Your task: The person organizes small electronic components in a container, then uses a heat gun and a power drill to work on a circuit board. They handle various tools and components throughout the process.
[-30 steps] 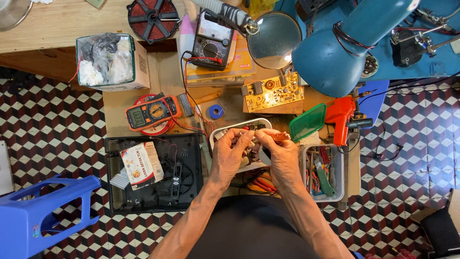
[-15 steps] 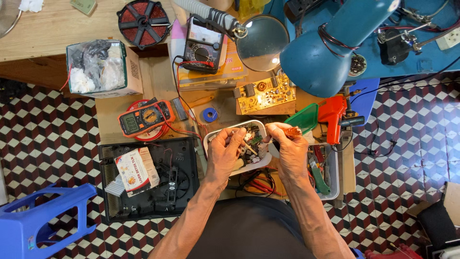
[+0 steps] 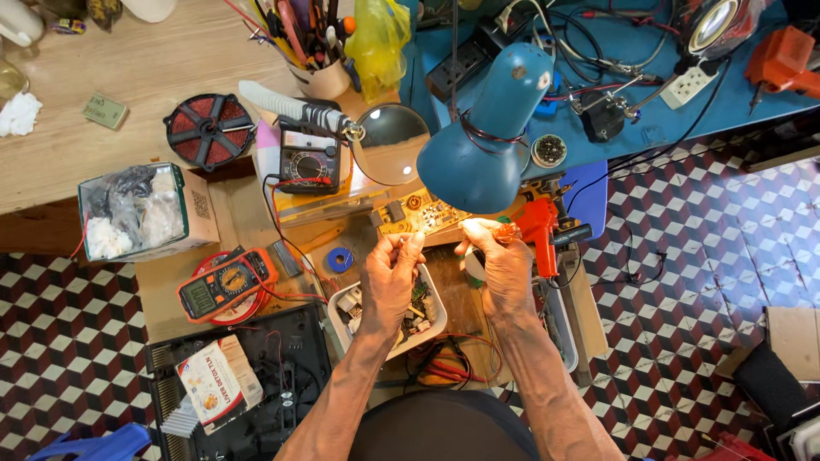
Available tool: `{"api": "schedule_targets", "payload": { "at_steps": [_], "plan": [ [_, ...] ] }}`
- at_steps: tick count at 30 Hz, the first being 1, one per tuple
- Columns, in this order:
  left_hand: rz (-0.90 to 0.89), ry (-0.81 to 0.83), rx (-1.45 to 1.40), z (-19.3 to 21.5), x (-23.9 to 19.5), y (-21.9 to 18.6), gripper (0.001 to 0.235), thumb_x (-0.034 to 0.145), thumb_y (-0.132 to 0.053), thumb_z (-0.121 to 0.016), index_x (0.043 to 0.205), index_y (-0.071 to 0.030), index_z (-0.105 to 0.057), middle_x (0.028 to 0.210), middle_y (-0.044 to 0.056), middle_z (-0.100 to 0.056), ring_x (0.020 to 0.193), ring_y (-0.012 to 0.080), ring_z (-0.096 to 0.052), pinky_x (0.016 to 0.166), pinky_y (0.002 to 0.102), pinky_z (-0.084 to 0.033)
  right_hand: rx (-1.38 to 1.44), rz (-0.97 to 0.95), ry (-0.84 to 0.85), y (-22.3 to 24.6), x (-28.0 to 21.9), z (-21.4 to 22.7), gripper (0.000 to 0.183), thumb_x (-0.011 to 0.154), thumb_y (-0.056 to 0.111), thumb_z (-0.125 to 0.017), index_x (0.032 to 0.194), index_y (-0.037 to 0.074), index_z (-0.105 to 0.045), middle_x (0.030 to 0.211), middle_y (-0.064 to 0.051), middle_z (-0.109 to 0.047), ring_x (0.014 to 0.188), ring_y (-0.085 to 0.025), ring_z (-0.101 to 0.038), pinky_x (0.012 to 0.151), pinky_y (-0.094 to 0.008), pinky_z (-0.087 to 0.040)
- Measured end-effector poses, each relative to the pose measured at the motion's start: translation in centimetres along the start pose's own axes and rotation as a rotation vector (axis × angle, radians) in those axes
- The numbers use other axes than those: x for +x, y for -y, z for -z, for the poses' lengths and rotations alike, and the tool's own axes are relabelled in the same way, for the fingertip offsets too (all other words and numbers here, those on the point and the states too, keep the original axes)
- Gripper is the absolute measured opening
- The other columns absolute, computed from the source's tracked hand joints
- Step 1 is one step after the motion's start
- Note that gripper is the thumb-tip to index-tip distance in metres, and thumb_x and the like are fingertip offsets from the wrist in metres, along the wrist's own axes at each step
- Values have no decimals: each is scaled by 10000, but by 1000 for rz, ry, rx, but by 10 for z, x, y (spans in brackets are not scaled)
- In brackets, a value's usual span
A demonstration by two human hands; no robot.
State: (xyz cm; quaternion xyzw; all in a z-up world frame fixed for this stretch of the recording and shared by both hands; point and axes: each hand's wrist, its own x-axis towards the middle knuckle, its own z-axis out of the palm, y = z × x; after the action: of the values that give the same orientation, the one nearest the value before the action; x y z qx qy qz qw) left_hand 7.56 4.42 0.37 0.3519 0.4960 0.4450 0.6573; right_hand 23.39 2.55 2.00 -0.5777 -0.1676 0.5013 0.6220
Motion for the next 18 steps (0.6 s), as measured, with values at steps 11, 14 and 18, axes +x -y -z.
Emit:
{"api": "schedule_targets", "payload": {
  "at_steps": [11,14,18],
  "plan": [
    [38,-52,49,14,10,-6,206,967,-276,-698,982,-71,-706,749,-39,-627,607,17,-499,524,180,-400,-46,58,-48,5,19,26,148,897,99,-725,1004,-2,-733,907,-98,-740,690,-138,-678,536,-269,-542],
    [13,-46,79,14,8,-9,220,969,-286,-700,975,-67,-704,757,-38,-632,622,21,-516,539,187,-422,-11,-6,-57,4,11,26,159,911,112,-723,1021,-3,-732,949,-102,-747,717,-137,-683,559,-264,-549],
    [-22,-56,140,28,6,-9,231,978,-301,-699,970,-70,-691,770,-26,-645,647,28,-507,576,204,-423,-28,-46,-6,3,1,24,165,901,112,-713,1020,-2,-720,958,-97,-743,706,-146,-679,543,-272,-536]
  ]
}}
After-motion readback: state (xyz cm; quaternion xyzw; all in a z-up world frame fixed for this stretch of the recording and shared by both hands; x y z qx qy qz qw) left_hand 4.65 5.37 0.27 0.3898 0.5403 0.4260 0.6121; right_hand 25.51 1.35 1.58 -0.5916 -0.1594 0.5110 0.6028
